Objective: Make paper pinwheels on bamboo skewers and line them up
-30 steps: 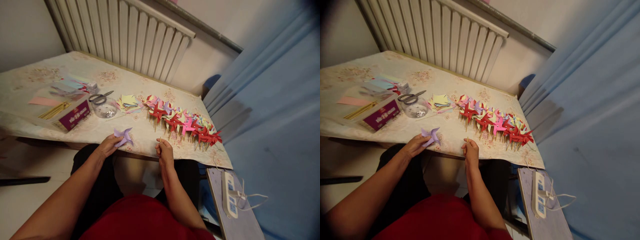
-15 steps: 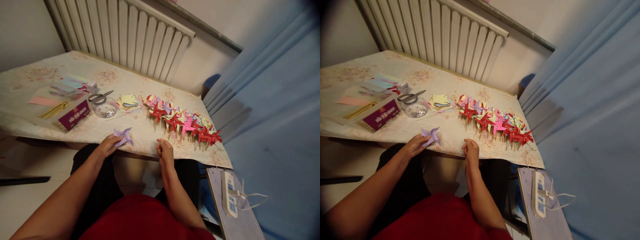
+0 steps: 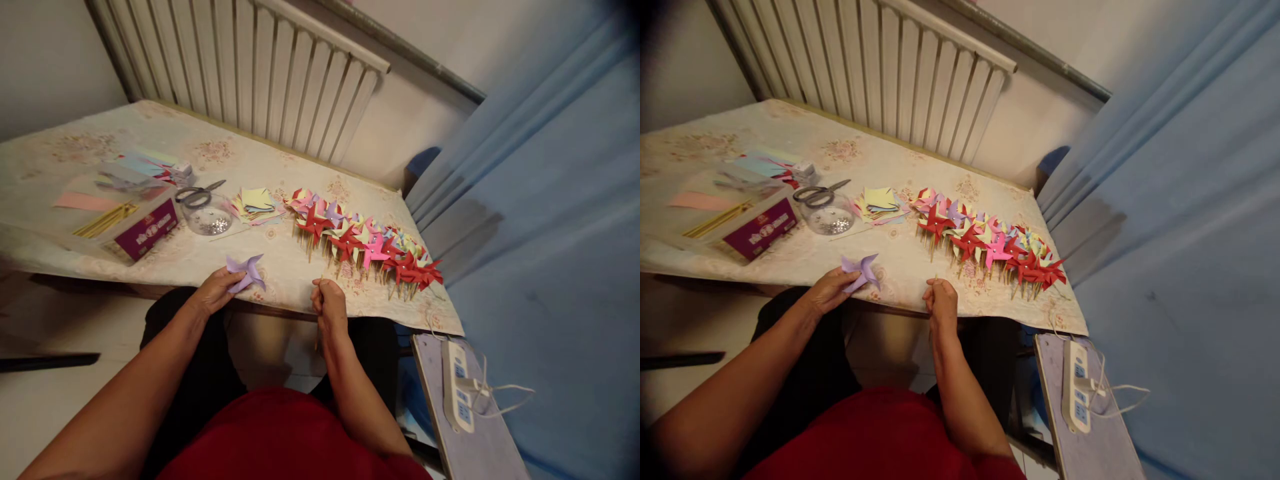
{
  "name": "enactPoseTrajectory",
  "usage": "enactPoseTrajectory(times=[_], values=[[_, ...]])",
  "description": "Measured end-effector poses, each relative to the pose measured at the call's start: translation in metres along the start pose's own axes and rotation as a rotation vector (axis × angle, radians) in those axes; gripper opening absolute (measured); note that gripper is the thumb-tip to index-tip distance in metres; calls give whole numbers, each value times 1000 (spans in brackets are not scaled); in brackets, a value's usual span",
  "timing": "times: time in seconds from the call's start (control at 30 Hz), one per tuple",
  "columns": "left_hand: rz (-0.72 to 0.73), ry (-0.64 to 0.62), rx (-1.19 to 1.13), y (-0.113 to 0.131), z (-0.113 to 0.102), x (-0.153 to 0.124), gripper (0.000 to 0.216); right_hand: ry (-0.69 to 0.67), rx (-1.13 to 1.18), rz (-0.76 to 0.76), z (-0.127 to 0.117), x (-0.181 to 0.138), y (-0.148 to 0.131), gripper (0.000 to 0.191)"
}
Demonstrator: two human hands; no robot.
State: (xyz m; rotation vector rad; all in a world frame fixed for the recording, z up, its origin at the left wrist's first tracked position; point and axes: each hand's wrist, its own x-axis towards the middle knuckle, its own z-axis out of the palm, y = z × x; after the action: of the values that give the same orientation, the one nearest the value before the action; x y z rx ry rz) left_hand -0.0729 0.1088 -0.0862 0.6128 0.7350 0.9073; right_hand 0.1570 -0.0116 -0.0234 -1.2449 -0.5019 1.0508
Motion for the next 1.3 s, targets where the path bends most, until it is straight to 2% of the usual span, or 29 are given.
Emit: enactPoseTrajectory(times=[0.3,0.6,0.77,0.97,1.13,1.3], values=[[-5,3,9,0,0,1,31,37,-26,3,0,2,2,26],[-3,-3,3,-1,-1,2,33,-2,-40,-2,-1,1,0,25],[-11,-16,8,-2,-4,3,29,-1,-46,6,0,2,1,32],[3,-15,-18,-1,-3,4,27,11,-113,-25,-1,6,3,26],[8,-67,-65,-3,11,16,28,36,-140,-26,2,13,1,25],[-39,-263,-79,-8,45,44,30,64,-128,-22,6,23,-3,29]])
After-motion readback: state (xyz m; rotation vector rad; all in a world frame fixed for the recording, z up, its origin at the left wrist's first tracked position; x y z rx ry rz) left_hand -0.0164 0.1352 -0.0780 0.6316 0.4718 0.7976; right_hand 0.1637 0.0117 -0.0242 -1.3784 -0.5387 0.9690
